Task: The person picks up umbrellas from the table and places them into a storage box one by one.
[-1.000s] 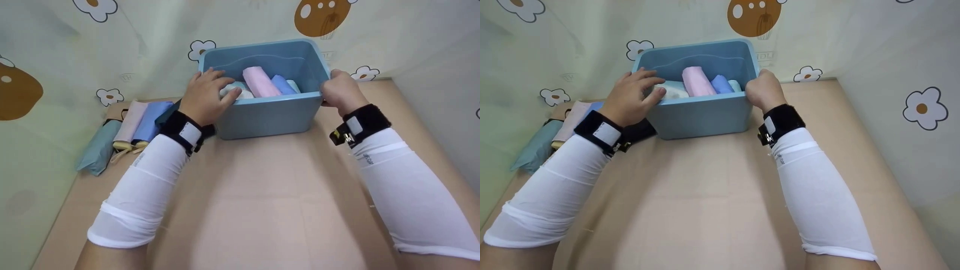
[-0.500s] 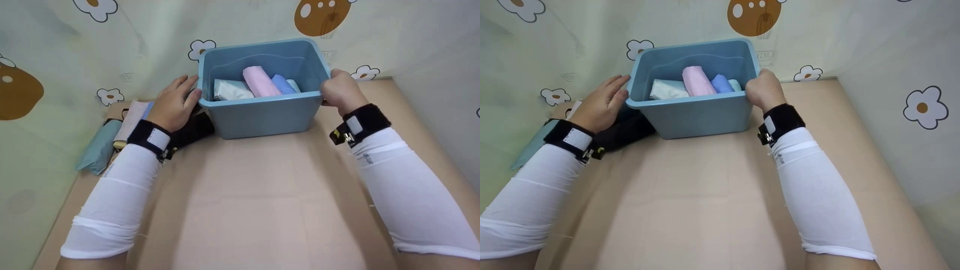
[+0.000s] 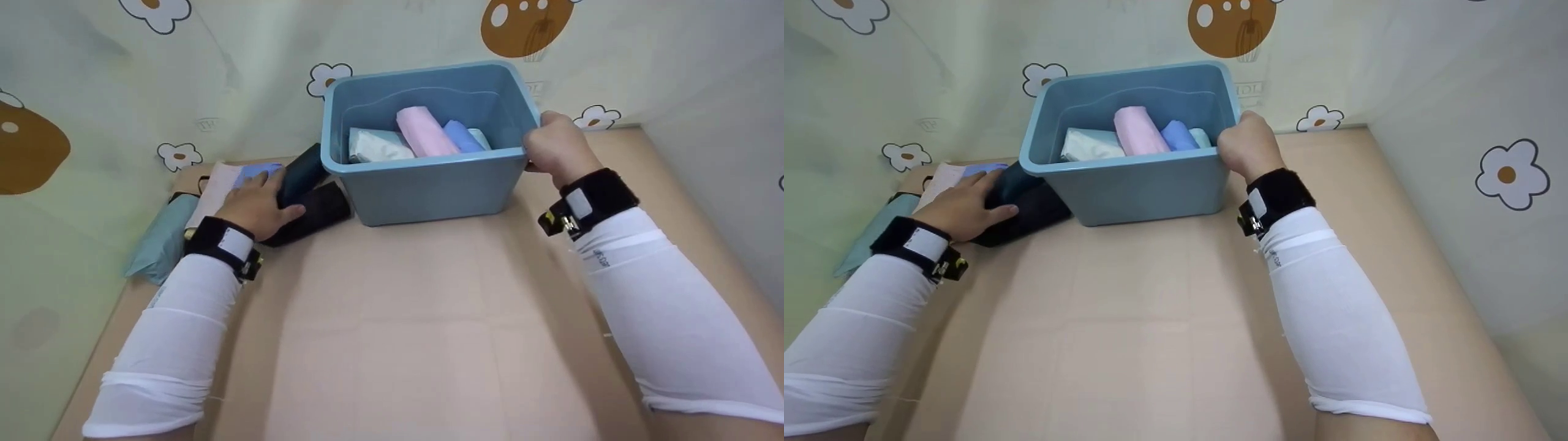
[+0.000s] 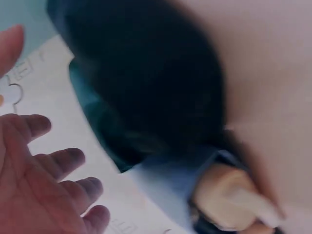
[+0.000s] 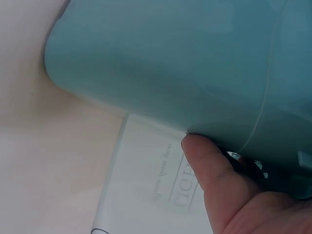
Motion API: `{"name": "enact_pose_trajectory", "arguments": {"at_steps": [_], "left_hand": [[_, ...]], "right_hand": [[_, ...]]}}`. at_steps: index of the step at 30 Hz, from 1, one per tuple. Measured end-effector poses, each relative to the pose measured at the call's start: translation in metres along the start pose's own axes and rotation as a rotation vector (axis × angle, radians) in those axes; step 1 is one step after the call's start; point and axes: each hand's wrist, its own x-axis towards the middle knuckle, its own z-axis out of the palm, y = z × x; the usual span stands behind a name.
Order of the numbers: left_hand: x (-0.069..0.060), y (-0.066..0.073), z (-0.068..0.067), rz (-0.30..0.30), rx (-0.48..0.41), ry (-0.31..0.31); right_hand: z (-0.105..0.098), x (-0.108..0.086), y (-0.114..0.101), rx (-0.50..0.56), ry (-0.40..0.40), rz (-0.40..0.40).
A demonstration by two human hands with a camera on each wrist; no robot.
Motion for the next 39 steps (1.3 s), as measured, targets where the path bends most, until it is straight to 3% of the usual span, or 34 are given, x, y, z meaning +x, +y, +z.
{"name": "enact_pose_trajectory", "arguments": {"at_steps": [4, 12, 21, 23, 31, 36, 39], "left_hand": [[-0.001, -0.006, 0.011, -0.018, 0.009, -0.043], [-0.005, -0.007, 0.029, -0.013, 0.039, -0.014], [-0.024, -0.006, 0.049, -0.007, 0.051, 0.141], [-0.027, -0.004, 0.05, -0.015, 0.049, 0.151], [-0.019, -0.003, 0.048, -0.027, 0.035, 0.067], [-0.014, 0.001, 0.047, -0.042, 0.03, 0.053], [-0.015, 0.001, 0.049, -0.08, -0.02, 0.049]], "right_hand": [[0.0, 0.0, 0.0, -0.001, -0.002, -0.002], [-0.001, 0.0, -0.001, -0.008, -0.012, 0.033], [0.001, 0.001, -0.001, -0.003, -0.01, 0.022], [0.001, 0.002, -0.001, 0.001, -0.012, 0.023], [-0.004, 0.002, -0.003, -0.008, -0.01, 0.022], [-0.003, 0.001, -0.002, -0.002, -0.004, 0.021], [-0.001, 0.002, -0.003, -0.005, -0.006, 0.023]]}}
